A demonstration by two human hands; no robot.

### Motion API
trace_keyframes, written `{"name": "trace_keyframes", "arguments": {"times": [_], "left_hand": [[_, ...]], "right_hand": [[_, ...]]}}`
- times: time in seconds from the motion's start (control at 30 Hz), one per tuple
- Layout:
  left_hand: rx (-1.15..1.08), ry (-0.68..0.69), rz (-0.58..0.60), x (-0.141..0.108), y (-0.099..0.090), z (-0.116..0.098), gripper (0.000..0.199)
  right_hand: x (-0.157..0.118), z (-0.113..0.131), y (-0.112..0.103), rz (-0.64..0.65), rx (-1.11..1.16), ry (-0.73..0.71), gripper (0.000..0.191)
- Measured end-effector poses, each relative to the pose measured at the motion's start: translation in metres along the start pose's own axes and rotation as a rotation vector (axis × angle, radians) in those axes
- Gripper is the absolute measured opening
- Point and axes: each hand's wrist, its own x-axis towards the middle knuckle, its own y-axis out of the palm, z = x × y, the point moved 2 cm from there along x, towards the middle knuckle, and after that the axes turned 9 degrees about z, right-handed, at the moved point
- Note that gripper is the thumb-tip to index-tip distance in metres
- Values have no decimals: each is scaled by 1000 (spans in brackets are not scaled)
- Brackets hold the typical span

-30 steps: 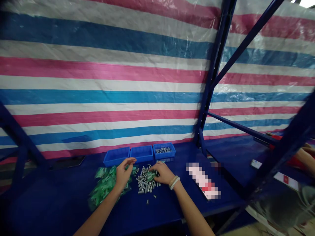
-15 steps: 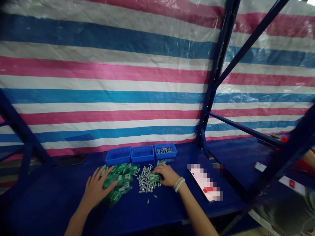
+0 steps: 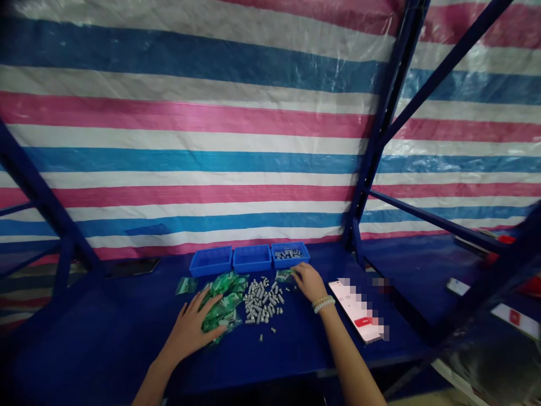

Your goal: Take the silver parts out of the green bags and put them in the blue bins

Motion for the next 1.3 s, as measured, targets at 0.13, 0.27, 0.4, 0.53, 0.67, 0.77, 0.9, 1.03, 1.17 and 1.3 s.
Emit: {"name": "trace_keyframes", "arguments": {"times": [0.13,0.27,0.4,0.53,0.67,0.77,0.9,1.03,1.17,1.3], "left_hand": [[-18,42,-88,-1,2,-3,65],[-22,54,-191,-3,2,-2,62],[-14,57,-238,-5,-2,-2,53],[-22,57,-314,-7,-6,0,45],[-61,97,-425,-8,-11,1,37],[-159,111,-557,-7,-17,-10,30],[-517,83,-560,-1,-16,-48,30],[-975,128,-286,10,-1,-95,34],[-1223,78,-152,10,16,-118,32],[-1558,-37,-63,1,28,-123,32]], "right_hand": [[-5,-8,9,42,-138,105,36],[-6,11,14,29,-219,147,51],[7,35,15,86,-244,-11,39],[22,40,23,186,-120,-153,31],[29,34,29,179,-58,-160,21],[25,36,25,136,-2,-155,14],[6,61,18,17,266,-116,13],[-23,105,11,-133,516,-129,16],[-41,135,2,-148,537,-151,15],[-46,143,-4,-89,546,-179,14]]}}
